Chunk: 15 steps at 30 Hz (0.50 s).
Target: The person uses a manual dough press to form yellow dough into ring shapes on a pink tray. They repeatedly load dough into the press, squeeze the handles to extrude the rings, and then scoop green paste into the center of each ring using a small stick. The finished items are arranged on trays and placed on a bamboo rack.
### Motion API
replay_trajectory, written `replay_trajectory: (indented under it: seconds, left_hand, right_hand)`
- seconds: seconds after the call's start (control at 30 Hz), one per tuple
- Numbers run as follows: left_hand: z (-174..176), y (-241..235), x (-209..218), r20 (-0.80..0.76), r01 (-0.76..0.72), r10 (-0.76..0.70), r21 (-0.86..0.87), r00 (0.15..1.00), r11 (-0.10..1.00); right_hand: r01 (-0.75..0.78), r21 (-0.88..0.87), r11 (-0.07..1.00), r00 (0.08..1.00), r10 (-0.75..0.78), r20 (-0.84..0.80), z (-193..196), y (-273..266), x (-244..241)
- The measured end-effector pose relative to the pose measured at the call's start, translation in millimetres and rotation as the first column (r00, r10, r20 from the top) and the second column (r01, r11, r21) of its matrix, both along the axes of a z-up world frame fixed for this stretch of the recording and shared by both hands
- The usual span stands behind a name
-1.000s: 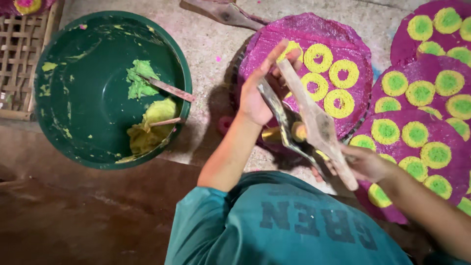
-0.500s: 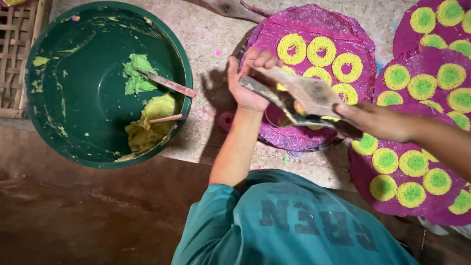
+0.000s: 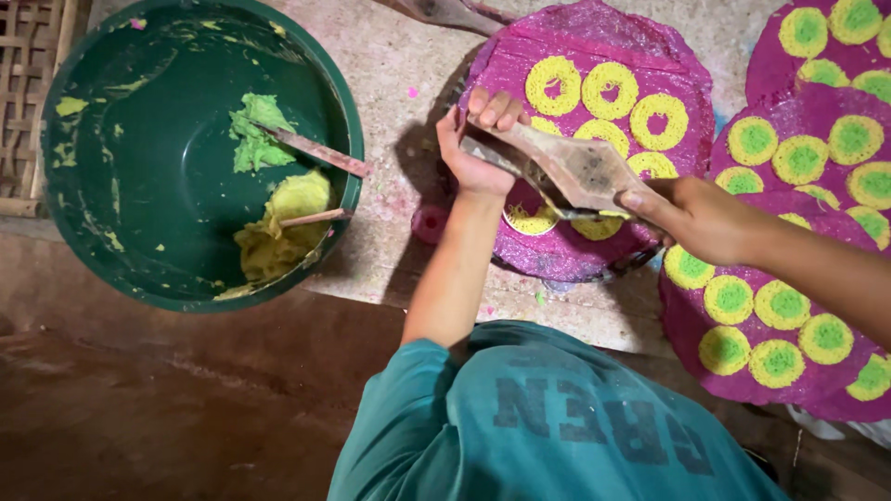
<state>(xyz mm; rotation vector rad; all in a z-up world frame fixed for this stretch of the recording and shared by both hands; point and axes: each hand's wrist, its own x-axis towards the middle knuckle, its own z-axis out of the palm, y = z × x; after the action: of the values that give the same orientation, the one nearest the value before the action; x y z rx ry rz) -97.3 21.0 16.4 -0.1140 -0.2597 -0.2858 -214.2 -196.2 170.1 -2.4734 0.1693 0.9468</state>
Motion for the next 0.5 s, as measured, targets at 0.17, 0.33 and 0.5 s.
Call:
replay_trajectory:
  seconds: [0.17, 0.33, 0.5]
  left_hand:
    - [7, 7, 22, 0.107, -0.025, 0.022, 0.033, 0.994, 0.999]
    - [13, 33, 25, 0.128, -0.055, 0.041, 0.105, 0.991, 0.993]
    - [4, 37, 13, 0.057, -0.082, 0.074, 0.141, 0.996, 0.987]
  right_hand:
    - [-0.002, -0.036, 0.999, 0.992, 0.006, 0.130, -3, 12, 7]
    - [0.015, 0.055, 0.998, 0.990, -0.022, 0.136, -21, 30, 8]
    - [0.091, 0.192, 0.977, 0.995, -0.095, 0.008, -32, 27, 1]
